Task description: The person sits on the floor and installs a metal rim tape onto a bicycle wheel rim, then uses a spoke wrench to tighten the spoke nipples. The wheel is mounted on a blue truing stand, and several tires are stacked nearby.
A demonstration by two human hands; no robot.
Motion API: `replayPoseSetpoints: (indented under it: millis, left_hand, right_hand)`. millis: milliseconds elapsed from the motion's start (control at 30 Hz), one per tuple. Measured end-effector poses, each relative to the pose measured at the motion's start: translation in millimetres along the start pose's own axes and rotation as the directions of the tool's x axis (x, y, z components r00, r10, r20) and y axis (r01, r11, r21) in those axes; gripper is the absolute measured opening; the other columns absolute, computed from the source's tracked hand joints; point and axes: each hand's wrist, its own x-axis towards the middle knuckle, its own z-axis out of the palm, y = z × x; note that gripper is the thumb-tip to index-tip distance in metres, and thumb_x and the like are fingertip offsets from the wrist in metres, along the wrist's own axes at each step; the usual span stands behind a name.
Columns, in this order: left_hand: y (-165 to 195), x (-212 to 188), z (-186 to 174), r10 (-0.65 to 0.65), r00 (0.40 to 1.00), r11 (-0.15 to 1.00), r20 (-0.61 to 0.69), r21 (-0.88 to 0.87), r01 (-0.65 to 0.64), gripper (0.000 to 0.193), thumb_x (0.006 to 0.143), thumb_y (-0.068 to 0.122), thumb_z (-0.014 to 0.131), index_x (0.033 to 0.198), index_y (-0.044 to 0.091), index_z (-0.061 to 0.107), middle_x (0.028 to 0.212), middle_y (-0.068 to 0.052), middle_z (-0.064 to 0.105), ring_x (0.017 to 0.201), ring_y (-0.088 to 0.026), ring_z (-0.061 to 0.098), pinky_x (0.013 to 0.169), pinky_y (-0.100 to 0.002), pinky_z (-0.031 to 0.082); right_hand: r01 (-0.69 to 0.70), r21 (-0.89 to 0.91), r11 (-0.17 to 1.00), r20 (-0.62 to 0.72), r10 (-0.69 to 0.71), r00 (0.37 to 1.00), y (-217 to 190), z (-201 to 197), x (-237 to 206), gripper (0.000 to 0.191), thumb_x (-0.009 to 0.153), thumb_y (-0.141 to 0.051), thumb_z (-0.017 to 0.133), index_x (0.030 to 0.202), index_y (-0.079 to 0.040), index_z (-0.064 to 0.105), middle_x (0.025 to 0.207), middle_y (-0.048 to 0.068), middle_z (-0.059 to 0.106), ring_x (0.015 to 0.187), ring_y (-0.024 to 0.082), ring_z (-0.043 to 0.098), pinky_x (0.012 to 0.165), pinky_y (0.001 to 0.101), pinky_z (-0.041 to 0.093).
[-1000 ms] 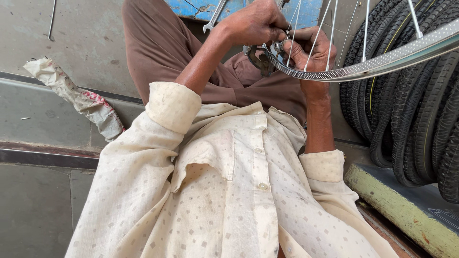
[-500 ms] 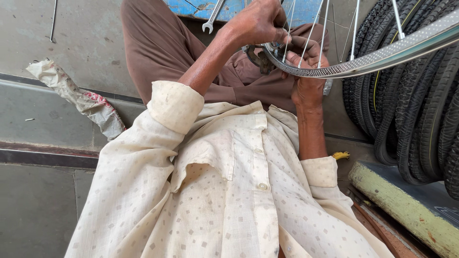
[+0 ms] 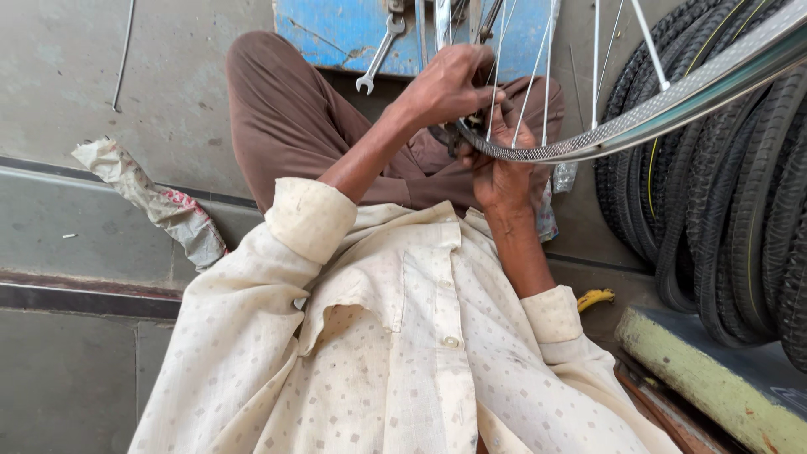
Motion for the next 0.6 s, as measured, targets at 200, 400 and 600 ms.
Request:
replayPoseSetpoints:
  millis: [200, 400, 600]
  left_hand:
    - [25, -16, -47, -0.052, 0.928, 0.792, 0.369, -0.550, 0.263, 0.041, 0.091, 0.031, 0.078, 0.110, -0.005, 0.071, 0.075, -0.007, 0.065, 0.053, -0.012, 0.054, 0.047, -0.030, 0.044]
    - [48, -3, -65, -0.021, 0.887, 0.568, 0.461, -0.725, 0.390, 0.053, 0.076, 0.025, 0.087, 0.121, 0.001, 0.071, 0.081, -0.006, 0.076, 0.054, -0.010, 0.059, 0.044, -0.029, 0.045]
    - [90, 3, -36, -0.184, 0.982, 0.942, -0.034, 0.278, 0.186, 0.036, 0.073, 0.034, 0.090, 0.079, 0.000, 0.080, 0.067, -0.018, 0.071, 0.058, -0.025, 0.065, 0.056, -0.041, 0.051]
  right_hand:
    - [-0.032, 0.229, 0.973, 0.060, 0.018, 0.998, -12, 17, 4, 0.036, 0.100, -0.012, 0.061, 0.133, 0.001, 0.057, 0.091, 0.003, 0.066, 0.049, 0.008, 0.053, 0.037, 0.0207, 0.041]
    - [-0.078, 0.241, 0.967, 0.121, 0.050, 0.991, -39, 36, -7, 0.027, 0.098, -0.012, 0.059, 0.123, -0.004, 0.057, 0.085, 0.004, 0.065, 0.062, 0.013, 0.064, 0.052, 0.0287, 0.053]
    - [-0.122, 0.144, 0.982, 0.062, 0.114, 0.992, -56, 32, -11, 0.022, 0.096, -0.009, 0.063, 0.115, -0.007, 0.053, 0.090, 0.007, 0.069, 0.069, 0.020, 0.069, 0.060, 0.0329, 0.056]
